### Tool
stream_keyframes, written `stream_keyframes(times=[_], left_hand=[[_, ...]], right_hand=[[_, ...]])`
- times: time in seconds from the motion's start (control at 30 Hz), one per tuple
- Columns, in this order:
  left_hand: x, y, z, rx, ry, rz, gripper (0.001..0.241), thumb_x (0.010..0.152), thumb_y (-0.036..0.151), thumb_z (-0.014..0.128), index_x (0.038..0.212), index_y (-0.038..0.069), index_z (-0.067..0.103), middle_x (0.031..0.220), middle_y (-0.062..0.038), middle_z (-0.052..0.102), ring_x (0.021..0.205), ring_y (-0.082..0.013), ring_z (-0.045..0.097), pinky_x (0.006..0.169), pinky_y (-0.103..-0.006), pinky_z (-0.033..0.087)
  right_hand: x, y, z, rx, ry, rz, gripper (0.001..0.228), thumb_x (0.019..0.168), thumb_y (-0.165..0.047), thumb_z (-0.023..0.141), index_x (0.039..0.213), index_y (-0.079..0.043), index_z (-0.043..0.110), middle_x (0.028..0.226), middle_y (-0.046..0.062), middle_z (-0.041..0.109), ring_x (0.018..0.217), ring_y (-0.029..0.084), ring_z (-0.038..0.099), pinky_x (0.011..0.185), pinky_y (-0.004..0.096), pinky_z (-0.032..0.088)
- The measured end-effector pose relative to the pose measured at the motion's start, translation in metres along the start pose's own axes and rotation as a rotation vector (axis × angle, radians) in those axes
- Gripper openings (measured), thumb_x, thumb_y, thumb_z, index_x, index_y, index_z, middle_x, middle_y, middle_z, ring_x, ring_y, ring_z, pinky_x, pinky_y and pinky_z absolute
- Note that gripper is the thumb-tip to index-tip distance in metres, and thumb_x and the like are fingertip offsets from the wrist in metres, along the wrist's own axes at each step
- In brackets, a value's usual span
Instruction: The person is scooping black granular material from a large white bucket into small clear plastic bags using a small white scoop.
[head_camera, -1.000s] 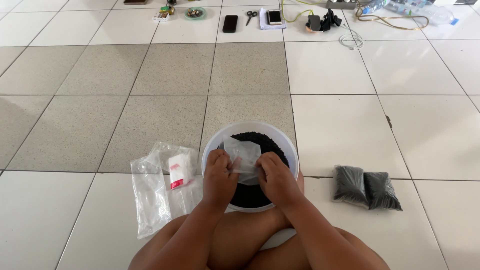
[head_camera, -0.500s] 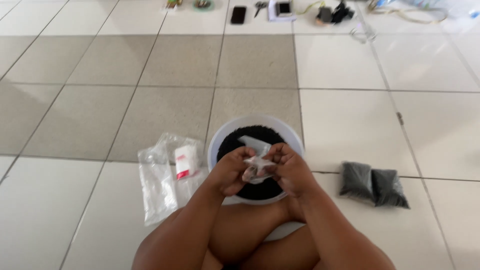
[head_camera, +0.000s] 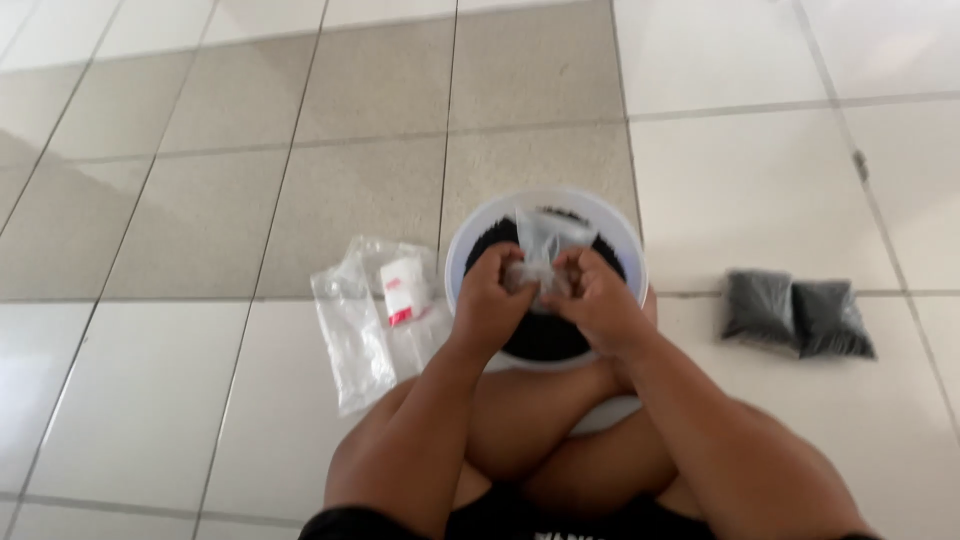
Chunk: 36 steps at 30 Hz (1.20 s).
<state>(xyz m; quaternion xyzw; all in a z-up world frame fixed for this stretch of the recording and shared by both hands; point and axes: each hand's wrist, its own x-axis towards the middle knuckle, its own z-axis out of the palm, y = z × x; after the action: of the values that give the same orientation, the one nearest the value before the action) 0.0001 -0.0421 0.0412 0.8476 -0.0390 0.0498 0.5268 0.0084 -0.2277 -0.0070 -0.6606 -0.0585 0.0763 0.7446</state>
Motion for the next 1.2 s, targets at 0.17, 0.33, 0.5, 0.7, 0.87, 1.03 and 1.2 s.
stream_keyframes(times=[0.17, 0.33, 0.5, 0.7, 0.87, 1.03, 1.2], left_hand=[[-0.003, -0.017, 0.017, 0.282, 0.175, 0.302, 0.021, 0.085, 0.003, 0.073, 0.101, 0.012, 0.064, 0.092, 0.000, 0.057, 0.086, -0.0211, 0.066, 0.073, -0.0311, 0.059], [-0.004, -0.009, 0.021, 0.293, 0.404, 0.645, 0.017, 0.085, 0.000, 0.073, 0.081, 0.013, 0.062, 0.085, 0.002, 0.053, 0.074, -0.0191, 0.062, 0.070, -0.0275, 0.055], [-0.008, -0.002, 0.015, -0.042, 0.242, 0.472, 0.029, 0.080, 0.004, 0.082, 0.073, 0.009, 0.054, 0.088, -0.003, 0.065, 0.085, -0.0256, 0.069, 0.073, -0.0301, 0.058], [-0.004, -0.011, 0.025, -1.035, 0.077, -0.202, 0.034, 0.082, -0.016, 0.068, 0.096, 0.011, 0.052, 0.112, -0.001, 0.069, 0.099, -0.0121, 0.069, 0.083, -0.0211, 0.058], [0.001, -0.019, 0.021, -1.228, -0.044, -0.212, 0.021, 0.091, -0.011, 0.059, 0.106, 0.004, 0.058, 0.102, -0.011, 0.074, 0.091, -0.0210, 0.075, 0.078, -0.0320, 0.064], [0.009, -0.031, 0.025, -1.158, -0.078, -0.313, 0.014, 0.092, 0.001, 0.064, 0.106, -0.001, 0.065, 0.088, -0.014, 0.075, 0.078, -0.0226, 0.077, 0.068, -0.0344, 0.067], [0.015, -0.064, 0.049, -1.211, -0.202, -0.582, 0.021, 0.082, 0.003, 0.067, 0.101, -0.004, 0.073, 0.084, -0.021, 0.075, 0.074, -0.0323, 0.078, 0.066, -0.0458, 0.066]], right_hand=[[-0.016, -0.029, 0.018, -0.523, 0.213, 0.007, 0.031, 0.087, -0.012, 0.081, 0.112, -0.017, 0.063, 0.071, -0.002, 0.057, 0.067, 0.013, 0.059, 0.064, 0.029, 0.049], [-0.027, -0.034, 0.021, -0.671, 0.363, -0.254, 0.021, 0.087, -0.002, 0.077, 0.084, -0.011, 0.059, 0.080, 0.006, 0.060, 0.079, 0.025, 0.065, 0.067, 0.034, 0.051], [-0.026, -0.035, 0.020, -0.453, 0.297, -0.353, 0.032, 0.092, 0.002, 0.073, 0.076, -0.011, 0.049, 0.098, 0.001, 0.069, 0.088, 0.016, 0.064, 0.079, 0.026, 0.050], [-0.035, -0.066, 0.026, -0.439, 0.306, -0.190, 0.024, 0.094, 0.008, 0.059, 0.085, -0.014, 0.057, 0.109, -0.001, 0.075, 0.104, 0.016, 0.071, 0.090, 0.031, 0.055], [-0.019, -0.051, 0.019, 0.097, 0.195, -0.002, 0.038, 0.085, 0.014, 0.047, 0.112, -0.010, 0.059, 0.086, 0.006, 0.069, 0.081, 0.010, 0.066, 0.076, 0.024, 0.057], [-0.010, -0.027, -0.005, 0.528, -0.048, 0.044, 0.046, 0.078, 0.019, 0.041, 0.115, -0.006, 0.052, 0.070, 0.010, 0.065, 0.063, 0.016, 0.065, 0.065, 0.026, 0.055], [-0.008, -0.028, -0.017, 0.776, -0.169, 0.077, 0.036, 0.072, 0.006, 0.041, 0.106, -0.002, 0.052, 0.057, 0.002, 0.047, 0.050, 0.012, 0.050, 0.055, 0.026, 0.043]])
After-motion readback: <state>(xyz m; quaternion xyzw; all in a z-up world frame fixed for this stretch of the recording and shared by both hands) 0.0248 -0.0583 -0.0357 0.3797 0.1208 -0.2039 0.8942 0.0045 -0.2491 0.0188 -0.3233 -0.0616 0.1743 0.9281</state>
